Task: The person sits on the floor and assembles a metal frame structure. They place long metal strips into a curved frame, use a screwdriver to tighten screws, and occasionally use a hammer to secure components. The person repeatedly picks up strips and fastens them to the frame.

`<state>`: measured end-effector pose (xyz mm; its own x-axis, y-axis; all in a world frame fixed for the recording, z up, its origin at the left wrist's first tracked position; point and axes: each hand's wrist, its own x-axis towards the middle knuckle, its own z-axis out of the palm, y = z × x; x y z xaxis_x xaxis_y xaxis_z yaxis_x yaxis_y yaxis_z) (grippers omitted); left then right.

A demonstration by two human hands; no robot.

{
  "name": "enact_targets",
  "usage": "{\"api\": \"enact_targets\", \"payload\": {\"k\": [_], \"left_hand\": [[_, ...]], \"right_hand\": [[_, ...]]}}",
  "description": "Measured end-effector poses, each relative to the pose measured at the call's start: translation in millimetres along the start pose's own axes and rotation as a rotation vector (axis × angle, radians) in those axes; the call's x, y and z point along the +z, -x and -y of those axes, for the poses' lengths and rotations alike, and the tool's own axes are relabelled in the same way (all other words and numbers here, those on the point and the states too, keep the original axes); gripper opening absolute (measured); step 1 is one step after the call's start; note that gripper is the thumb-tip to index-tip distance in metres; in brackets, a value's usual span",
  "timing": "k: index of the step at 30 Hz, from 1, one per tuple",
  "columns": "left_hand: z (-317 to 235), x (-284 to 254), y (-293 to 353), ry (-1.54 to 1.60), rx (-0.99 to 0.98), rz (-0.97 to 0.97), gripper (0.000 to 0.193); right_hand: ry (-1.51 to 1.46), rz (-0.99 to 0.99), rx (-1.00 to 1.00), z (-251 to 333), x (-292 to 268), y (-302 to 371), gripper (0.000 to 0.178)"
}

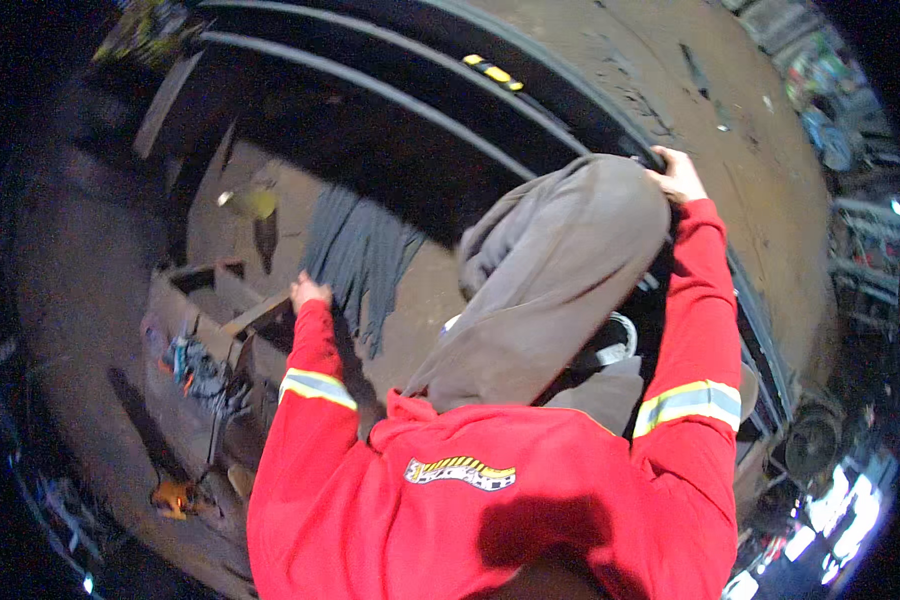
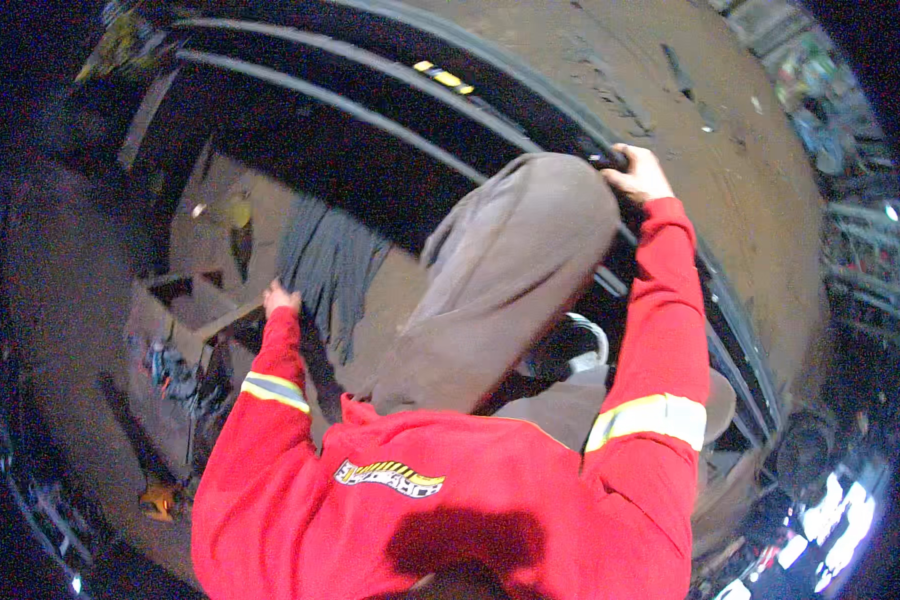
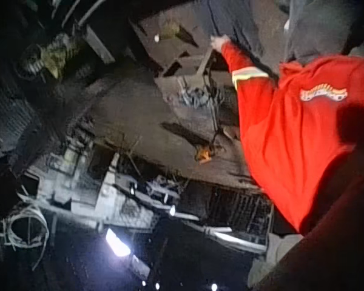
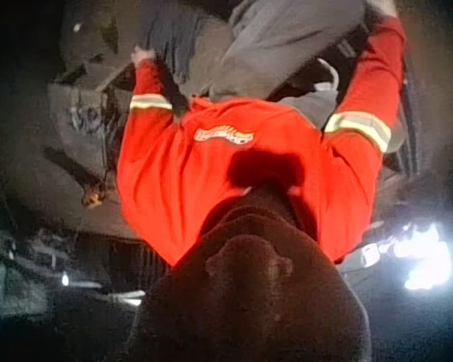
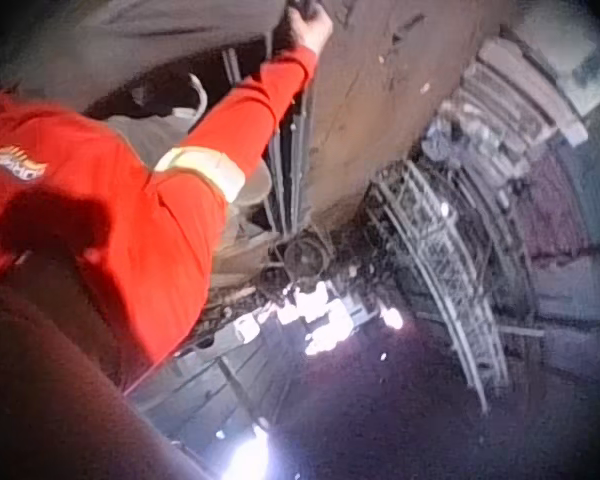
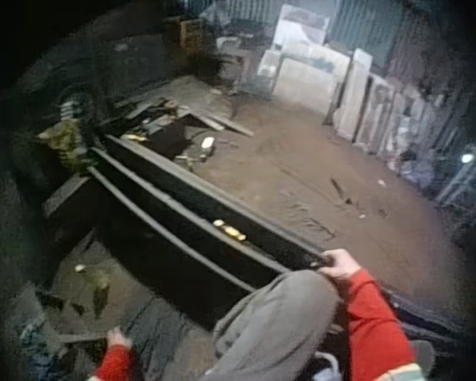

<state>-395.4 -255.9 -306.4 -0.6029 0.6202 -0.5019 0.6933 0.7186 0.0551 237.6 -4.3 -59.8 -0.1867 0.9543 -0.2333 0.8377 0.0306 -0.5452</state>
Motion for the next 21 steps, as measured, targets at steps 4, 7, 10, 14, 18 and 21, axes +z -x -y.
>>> {"api": "enact_targets", "payload": {"k": [4,7,10,14,18,21], "left_hand": [[-1.3,-11.9,5.9,0.061,-0.02,-0.01,0.059],[27.8,-1.7,1.1,0.085,0.007,-0.094,0.056],[14.6,-9.1,-10.3,0.104,-0.019,-0.029,0.041],[-7.6,-5.7,-14.2,0.055,-0.021,-0.096,0.039],[0.5,-12.8,-9.8,0.053,-0.021,-0.176,0.048],[4.4,-8.4,-15.9,0.136,-0.017,-0.189,0.05]], "right_hand": [[0.18,0.021,0.019,9.0,-2.5,1.0,0.051],[0.159,0.068,-0.02,13.1,3.8,-12.5,0.054],[0.122,-0.118,0.019,-20.5,-0.6,13.8,0.051],[0.079,-0.152,0.047,-10.4,-5.0,23.2,0.049],[0.114,-0.118,0.106,-7.3,8.0,10.3,0.049],[0.19,-0.152,0.142,10.4,13.5,11.1,0.05]]}}
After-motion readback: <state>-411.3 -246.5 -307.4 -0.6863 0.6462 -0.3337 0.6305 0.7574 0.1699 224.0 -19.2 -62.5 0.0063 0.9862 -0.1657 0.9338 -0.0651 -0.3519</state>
